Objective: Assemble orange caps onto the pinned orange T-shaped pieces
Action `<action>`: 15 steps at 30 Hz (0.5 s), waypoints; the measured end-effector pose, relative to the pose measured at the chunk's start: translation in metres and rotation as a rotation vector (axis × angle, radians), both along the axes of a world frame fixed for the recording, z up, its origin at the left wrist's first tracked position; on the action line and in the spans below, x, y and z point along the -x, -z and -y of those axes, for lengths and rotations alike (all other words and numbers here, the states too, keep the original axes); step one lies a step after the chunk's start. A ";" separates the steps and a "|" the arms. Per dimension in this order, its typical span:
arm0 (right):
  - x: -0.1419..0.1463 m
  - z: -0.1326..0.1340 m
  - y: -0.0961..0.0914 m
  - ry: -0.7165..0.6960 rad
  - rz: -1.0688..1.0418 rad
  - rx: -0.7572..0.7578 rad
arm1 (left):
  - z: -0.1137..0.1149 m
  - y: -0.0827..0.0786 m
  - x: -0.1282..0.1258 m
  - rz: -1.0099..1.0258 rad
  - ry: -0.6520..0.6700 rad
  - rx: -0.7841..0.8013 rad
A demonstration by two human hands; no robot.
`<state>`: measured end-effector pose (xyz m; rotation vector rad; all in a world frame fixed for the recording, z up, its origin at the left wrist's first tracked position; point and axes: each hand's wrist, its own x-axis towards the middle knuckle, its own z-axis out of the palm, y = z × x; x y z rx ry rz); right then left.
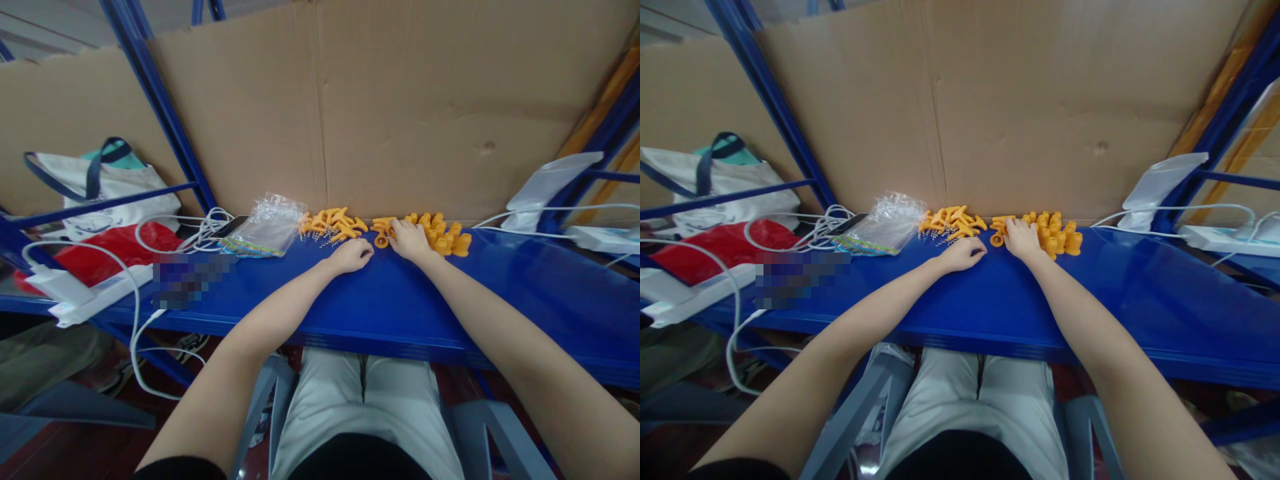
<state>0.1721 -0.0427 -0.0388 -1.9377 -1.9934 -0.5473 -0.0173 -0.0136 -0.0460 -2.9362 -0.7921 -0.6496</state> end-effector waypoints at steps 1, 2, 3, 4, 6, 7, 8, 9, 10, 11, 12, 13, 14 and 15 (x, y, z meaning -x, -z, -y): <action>-0.001 0.001 0.000 -0.015 -0.014 0.009 | 0.000 0.000 0.000 -0.001 -0.001 0.000; -0.002 0.001 0.000 -0.029 -0.026 0.017 | 0.000 0.000 0.000 -0.001 -0.003 0.000; -0.003 0.001 -0.001 -0.044 -0.035 0.021 | 0.001 -0.001 0.000 -0.003 -0.003 0.001; -0.003 0.001 -0.001 -0.059 -0.039 0.021 | 0.001 -0.001 0.000 -0.006 -0.003 0.002; -0.005 0.000 -0.002 -0.085 -0.039 0.008 | 0.000 -0.001 0.000 -0.011 -0.001 0.004; -0.006 -0.001 -0.002 -0.096 -0.034 0.000 | 0.000 0.000 0.000 -0.012 -0.001 0.005; -0.007 -0.002 -0.003 -0.108 -0.026 -0.008 | 0.000 0.000 0.001 -0.010 0.000 0.007; -0.008 -0.003 -0.003 -0.118 -0.016 -0.013 | -0.001 0.001 0.001 -0.007 0.001 0.011; -0.009 -0.004 -0.003 -0.129 -0.007 -0.016 | -0.002 0.002 0.001 -0.002 0.005 0.016; -0.010 -0.004 -0.004 -0.141 0.001 -0.015 | -0.003 0.003 0.001 0.000 0.010 0.023; -0.011 -0.004 -0.004 -0.155 0.006 -0.015 | -0.003 0.005 0.001 0.000 0.015 0.033; -0.012 -0.004 -0.005 -0.168 0.005 -0.016 | -0.004 0.006 0.001 -0.004 0.018 0.046; -0.013 -0.004 -0.005 -0.180 0.000 -0.017 | -0.005 0.008 0.001 -0.011 0.017 0.062; -0.013 -0.003 -0.006 -0.196 -0.010 -0.017 | -0.006 0.009 0.000 -0.023 0.010 0.080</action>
